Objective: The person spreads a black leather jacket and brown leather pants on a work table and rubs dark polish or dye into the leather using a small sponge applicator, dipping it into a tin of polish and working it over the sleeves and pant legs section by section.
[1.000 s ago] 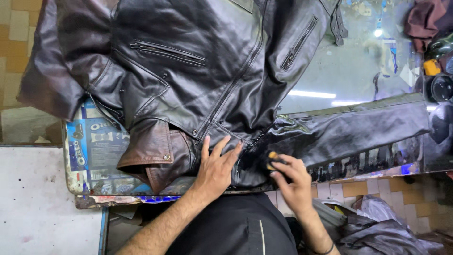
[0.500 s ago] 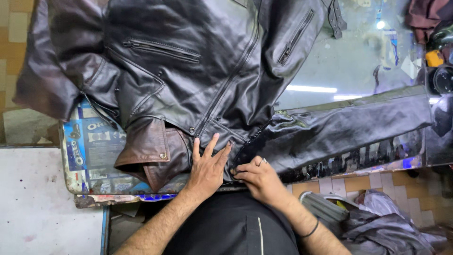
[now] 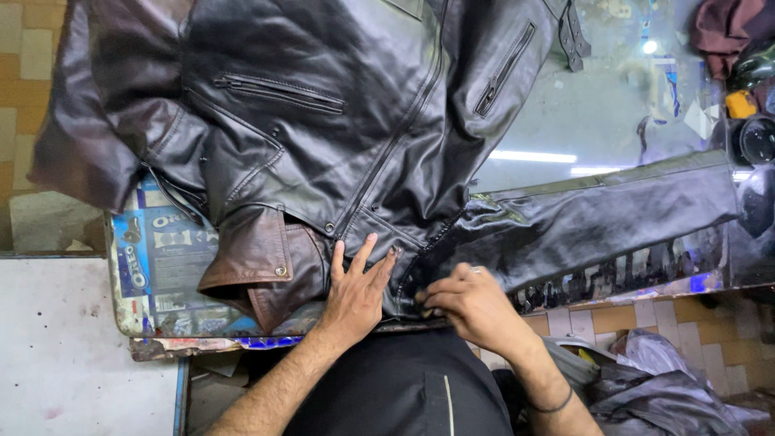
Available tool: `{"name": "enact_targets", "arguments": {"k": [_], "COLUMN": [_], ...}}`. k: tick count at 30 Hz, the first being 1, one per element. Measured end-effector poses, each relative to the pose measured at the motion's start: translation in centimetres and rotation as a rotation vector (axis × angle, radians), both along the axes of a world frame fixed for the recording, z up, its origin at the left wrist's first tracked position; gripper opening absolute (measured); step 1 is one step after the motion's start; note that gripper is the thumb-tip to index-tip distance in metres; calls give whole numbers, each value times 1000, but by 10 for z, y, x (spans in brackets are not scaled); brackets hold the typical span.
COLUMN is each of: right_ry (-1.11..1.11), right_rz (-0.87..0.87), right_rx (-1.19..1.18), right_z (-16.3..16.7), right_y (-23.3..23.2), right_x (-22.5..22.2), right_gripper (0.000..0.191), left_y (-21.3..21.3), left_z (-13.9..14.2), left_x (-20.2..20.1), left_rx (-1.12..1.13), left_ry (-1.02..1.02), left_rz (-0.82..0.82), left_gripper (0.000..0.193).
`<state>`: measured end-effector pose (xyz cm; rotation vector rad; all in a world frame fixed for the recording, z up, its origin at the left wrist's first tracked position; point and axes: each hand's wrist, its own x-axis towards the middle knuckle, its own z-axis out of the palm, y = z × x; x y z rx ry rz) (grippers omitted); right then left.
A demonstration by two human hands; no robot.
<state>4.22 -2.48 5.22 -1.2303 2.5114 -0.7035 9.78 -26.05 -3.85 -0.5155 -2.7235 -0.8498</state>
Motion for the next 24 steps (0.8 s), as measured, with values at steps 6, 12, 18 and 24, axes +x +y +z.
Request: {"name": "enact_targets", "arguments": {"k": [6, 12, 18, 24], "right_ry": [326, 664, 497, 543], "right_rz": [-173, -423, -471, -434], "right_rx": [-226, -37, -145, -112], "right_z": [-13, -25, -27, -24], "right_y": [-22, -21, -35, 6], "right_x": [21, -24, -8, -19], "right_gripper": [30, 29, 27, 26], "left_y": [-1, 0, 0, 4], "left_z": [-2, -5, -4, 13], "left_x": [0, -1, -1, -11], "left_rx": [25, 2, 31, 111], "left_ry": [7, 33, 56, -40], "left_rz": [-10, 3, 4, 68], "left_gripper": [68, 73, 71, 62]}}
